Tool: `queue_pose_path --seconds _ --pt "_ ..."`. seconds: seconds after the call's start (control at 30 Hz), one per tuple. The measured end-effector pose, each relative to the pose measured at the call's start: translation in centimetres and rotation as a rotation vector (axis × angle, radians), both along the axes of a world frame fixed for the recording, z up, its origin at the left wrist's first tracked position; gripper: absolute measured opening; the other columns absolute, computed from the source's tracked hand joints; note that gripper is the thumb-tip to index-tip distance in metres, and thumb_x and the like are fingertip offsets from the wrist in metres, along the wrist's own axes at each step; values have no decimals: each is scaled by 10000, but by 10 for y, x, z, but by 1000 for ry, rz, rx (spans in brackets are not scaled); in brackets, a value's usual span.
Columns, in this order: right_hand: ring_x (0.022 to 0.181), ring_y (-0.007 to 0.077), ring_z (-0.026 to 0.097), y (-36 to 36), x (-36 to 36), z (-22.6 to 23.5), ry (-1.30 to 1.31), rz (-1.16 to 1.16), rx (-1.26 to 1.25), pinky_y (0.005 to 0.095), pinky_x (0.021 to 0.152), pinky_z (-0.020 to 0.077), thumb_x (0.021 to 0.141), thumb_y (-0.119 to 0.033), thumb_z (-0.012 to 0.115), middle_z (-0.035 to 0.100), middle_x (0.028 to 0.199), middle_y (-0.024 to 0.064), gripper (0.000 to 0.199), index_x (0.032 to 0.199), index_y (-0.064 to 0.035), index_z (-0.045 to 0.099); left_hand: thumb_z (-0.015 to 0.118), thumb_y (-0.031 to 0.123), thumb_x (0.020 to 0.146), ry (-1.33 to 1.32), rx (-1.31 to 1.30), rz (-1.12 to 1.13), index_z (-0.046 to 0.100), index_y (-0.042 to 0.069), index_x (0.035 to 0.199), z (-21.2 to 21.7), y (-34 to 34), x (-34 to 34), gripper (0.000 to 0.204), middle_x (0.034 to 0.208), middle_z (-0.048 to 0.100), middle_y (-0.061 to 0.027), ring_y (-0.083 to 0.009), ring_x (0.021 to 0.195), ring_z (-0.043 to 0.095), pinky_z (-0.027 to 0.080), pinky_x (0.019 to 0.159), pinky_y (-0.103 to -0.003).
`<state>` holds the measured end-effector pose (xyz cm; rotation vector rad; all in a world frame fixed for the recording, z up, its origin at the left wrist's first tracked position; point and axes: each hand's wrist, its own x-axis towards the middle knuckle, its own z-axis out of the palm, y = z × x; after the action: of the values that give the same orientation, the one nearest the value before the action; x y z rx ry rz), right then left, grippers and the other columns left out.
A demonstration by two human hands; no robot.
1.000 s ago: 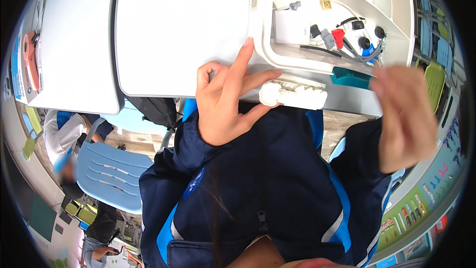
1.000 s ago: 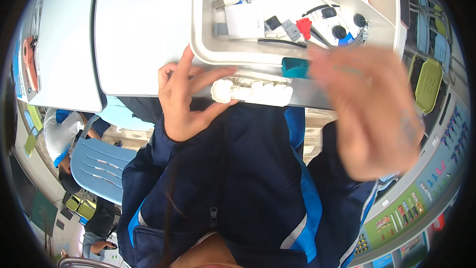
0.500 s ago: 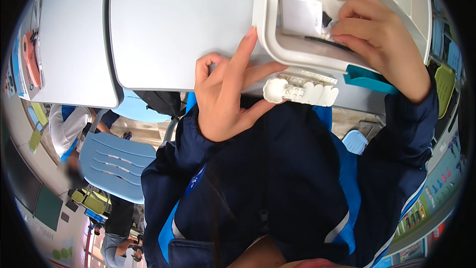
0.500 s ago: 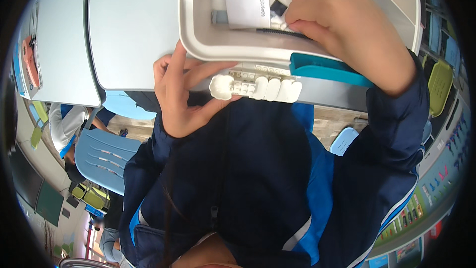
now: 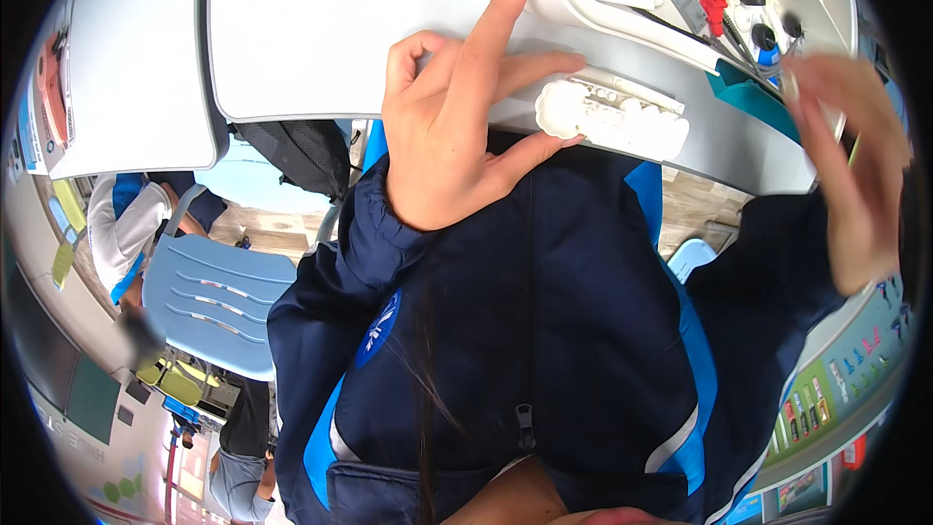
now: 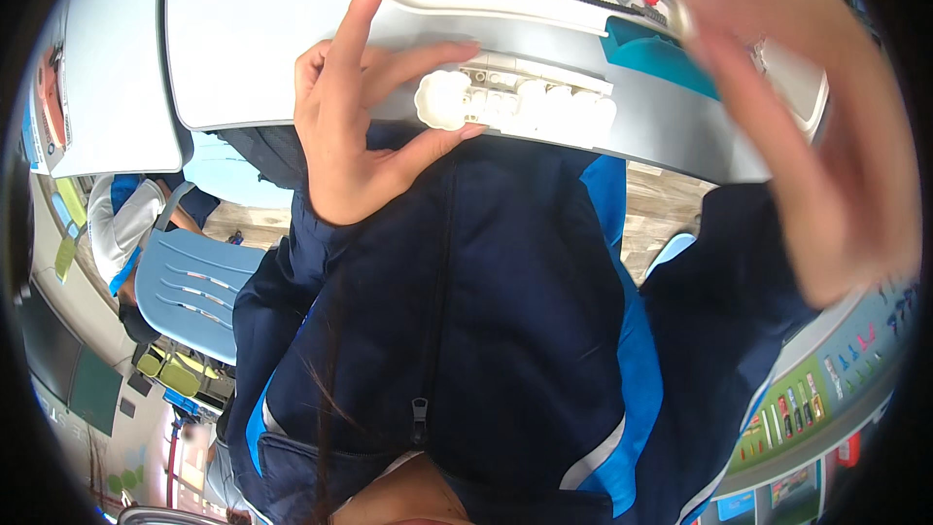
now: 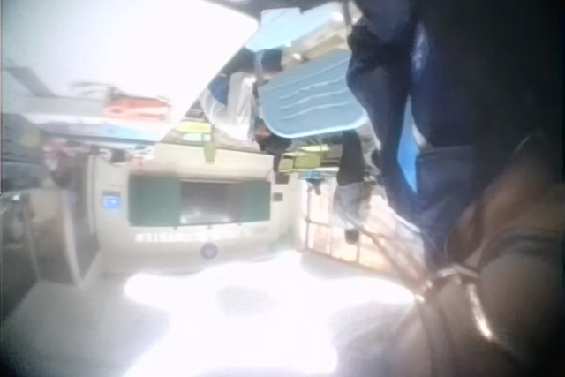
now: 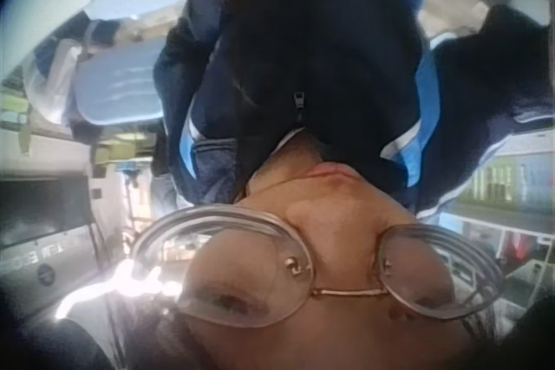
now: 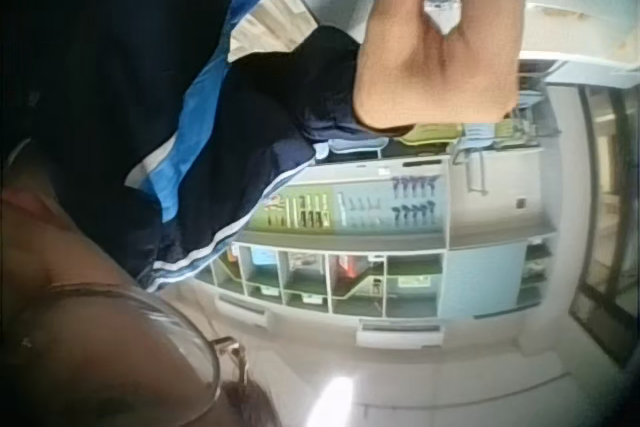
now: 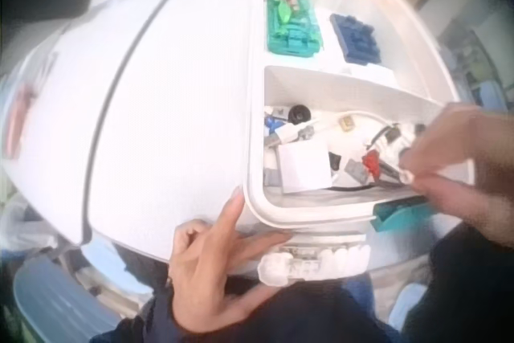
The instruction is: The person repeatedly picks small white plastic pieces from a compartmentalized tray and snaps them together to form a linear assembly. They handle the growing assembly with both hands, occasionally rotating it and adding more pieces one at a time.
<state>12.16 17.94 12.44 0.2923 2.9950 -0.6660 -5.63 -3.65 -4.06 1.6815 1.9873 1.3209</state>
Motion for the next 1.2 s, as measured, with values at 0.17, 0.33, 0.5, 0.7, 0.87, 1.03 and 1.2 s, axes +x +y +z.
queue_pose_path --seconds 0.17,0.33,0.5,0.7,0.87,1.03,1.2 --pt "900 369 658 -69 8 -20 254 7 -184 409 751 561 746 111 697 660 1042 289 271 1014 153 699 918 314 692 22 11 -19 370 -14 1522 -2 -1 -2 1047 1073 788 34 -148 832 634 348 928 -321" --pt "887 287 662 -105 -6 -68 355 -336 -206 318 743 540 784 113 689 679 1021 206 248 1024 99 749 889 247 754 -4 -204 -53 271 -51 1575 20 -2 -3 1069 1121 784 -5 -134 895 627 342 848 -318" --pt "828 256 664 -108 -15 -84 402 -412 -142 296 716 527 783 120 729 697 946 146 245 1018 51 744 894 226 737 -36 -100 -69 293 -52 1568 18 -2 -4 1063 1121 783 2 -154 846 611 348 840 -306" --pt "810 218 685 -111 -21 -81 376 -439 -132 275 725 529 815 84 771 727 922 123 214 1015 30 718 898 204 714 -44 -117 -72 330 -50 1557 22 -1 -6 1047 1115 783 10 -166 824 613 358 833 -307" --pt "837 210 705 -109 -25 -76 349 -395 -103 261 750 533 824 87 769 740 930 121 197 1006 39 710 894 197 721 -29 -90 -70 346 -51 1550 20 0 -6 1024 1109 784 11 -165 817 609 361 825 -302" --pt "861 239 720 -101 -23 -76 318 -379 -178 280 767 537 810 121 751 738 911 125 192 980 47 703 890 199 731 -72 -148 -68 340 -54 1552 28 1 -5 1020 1105 785 15 -159 818 607 362 830 -309" --pt "737 241 672 -95 -23 -80 394 -365 -254 284 628 510 742 143 735 711 841 102 221 913 5 716 911 311 670 3 25 -15 408 -16 1513 2 -2 -1 1035 1056 777 100 -153 831 580 364 895 -333"
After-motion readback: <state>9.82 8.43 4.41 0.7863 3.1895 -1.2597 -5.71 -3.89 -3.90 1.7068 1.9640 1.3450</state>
